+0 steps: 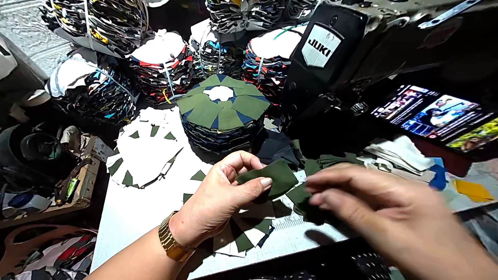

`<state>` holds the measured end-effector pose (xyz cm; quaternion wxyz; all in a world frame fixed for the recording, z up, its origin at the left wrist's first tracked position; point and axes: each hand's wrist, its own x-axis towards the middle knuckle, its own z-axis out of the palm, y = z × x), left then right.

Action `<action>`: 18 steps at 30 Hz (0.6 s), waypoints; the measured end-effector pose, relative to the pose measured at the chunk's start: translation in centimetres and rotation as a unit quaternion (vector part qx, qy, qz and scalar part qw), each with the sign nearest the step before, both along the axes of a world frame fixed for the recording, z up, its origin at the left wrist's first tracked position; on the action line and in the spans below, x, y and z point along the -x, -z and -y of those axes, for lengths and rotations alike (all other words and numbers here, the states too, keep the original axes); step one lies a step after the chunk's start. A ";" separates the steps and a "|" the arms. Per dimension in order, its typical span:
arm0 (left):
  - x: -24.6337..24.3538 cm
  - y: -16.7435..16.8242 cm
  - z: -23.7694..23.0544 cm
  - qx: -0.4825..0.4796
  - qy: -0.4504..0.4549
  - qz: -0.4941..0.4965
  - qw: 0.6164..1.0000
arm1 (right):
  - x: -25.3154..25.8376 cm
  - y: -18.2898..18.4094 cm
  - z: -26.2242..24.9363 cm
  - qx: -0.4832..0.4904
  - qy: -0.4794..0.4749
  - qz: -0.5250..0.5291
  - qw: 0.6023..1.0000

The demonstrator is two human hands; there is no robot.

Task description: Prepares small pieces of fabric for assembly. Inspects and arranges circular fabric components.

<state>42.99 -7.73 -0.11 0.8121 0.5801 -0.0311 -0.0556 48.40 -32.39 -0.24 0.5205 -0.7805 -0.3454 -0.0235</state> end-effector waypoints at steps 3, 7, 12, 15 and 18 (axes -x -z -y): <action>0.3 0.0 0.2 -0.010 -0.005 0.042 0.999 | 1.5 1.8 -2.9 -0.064 -0.070 -0.096 0.991; 0.4 0.1 0.2 -0.017 -0.021 0.092 0.995 | 2.1 1.5 -5.1 -0.165 -0.015 -0.135 0.977; 0.4 -0.3 0.0 0.005 0.004 0.091 0.996 | 1.3 -0.2 -5.3 -0.183 0.026 -0.059 0.981; 0.3 -0.6 0.1 0.002 0.040 0.061 0.997 | 1.3 -1.2 -5.5 -0.163 0.010 -0.037 0.986; 0.6 -0.5 -0.1 -0.034 0.033 0.047 0.998 | 1.9 -1.4 -6.0 -0.122 -0.037 -0.062 0.990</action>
